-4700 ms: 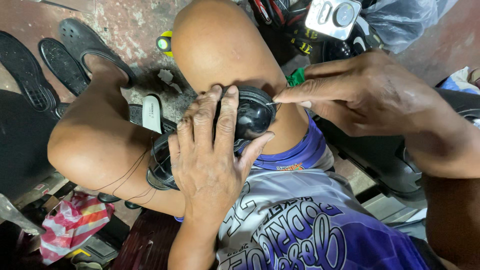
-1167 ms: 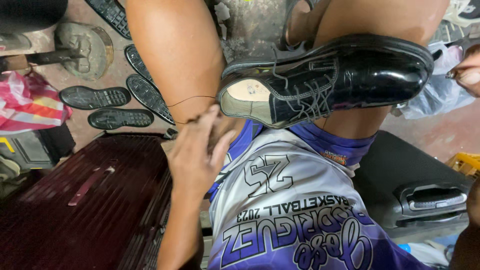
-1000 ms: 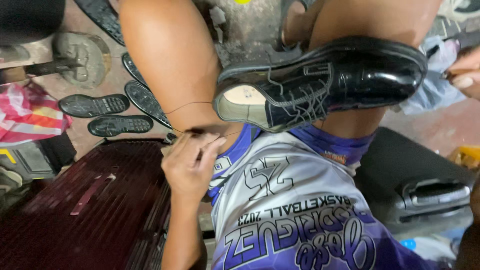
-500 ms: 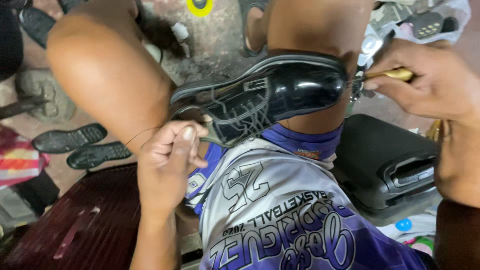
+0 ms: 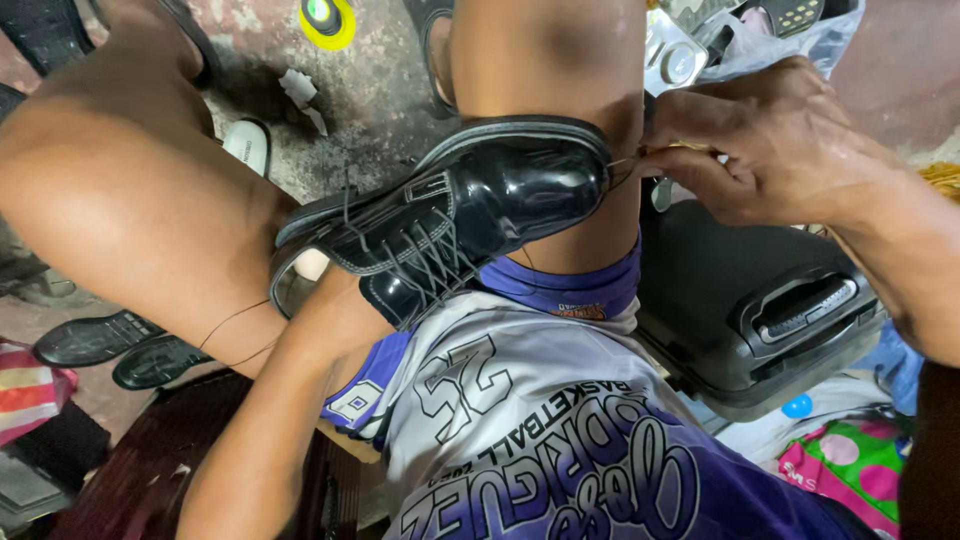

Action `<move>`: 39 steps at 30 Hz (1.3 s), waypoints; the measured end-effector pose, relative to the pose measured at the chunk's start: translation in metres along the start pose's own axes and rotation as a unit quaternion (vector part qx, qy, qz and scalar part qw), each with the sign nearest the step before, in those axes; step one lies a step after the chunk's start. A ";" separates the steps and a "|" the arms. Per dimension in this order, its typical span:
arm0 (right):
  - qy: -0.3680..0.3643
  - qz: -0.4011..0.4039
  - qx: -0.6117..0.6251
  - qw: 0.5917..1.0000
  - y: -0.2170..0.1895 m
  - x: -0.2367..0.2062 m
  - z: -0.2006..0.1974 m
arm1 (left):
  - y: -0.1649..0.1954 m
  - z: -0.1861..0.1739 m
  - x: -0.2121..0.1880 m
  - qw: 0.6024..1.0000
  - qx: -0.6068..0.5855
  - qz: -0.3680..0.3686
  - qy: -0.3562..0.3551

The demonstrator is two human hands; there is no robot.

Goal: The person sits with a black dress shoe held on their lap and hand-stitches the shoe's upper edge using a needle and thread. They pull the needle through the leather repeatedly, tension the thread, and reposition the shoe while sewing along the seam.

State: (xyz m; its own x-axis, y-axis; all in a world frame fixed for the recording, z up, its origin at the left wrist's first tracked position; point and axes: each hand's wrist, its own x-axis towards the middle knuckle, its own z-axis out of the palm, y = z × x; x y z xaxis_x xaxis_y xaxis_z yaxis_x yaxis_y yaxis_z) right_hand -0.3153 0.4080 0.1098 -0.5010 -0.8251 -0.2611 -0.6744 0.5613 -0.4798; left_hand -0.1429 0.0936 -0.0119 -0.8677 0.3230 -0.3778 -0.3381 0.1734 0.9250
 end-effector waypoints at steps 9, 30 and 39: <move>0.000 -0.049 -0.023 0.999 0.000 0.024 0.005 | -0.035 0.010 -0.003 0.995 -0.080 -0.044 -0.032; 0.015 -0.093 -0.008 0.996 0.007 0.000 0.015 | -0.038 0.003 0.011 0.992 -0.087 -0.076 -0.056; 0.009 -0.077 -0.182 0.980 -0.022 -0.007 0.001 | -0.037 0.011 -0.004 0.984 -0.127 -0.121 -0.035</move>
State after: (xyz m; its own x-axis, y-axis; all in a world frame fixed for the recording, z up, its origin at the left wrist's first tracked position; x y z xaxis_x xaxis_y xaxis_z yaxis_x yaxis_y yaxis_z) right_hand -0.2970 0.4015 0.1214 -0.3844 -0.9028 -0.1929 -0.8902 0.4179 -0.1813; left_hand -0.1233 0.0960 -0.0449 -0.7268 0.3659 -0.5812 -0.6187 0.0185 0.7854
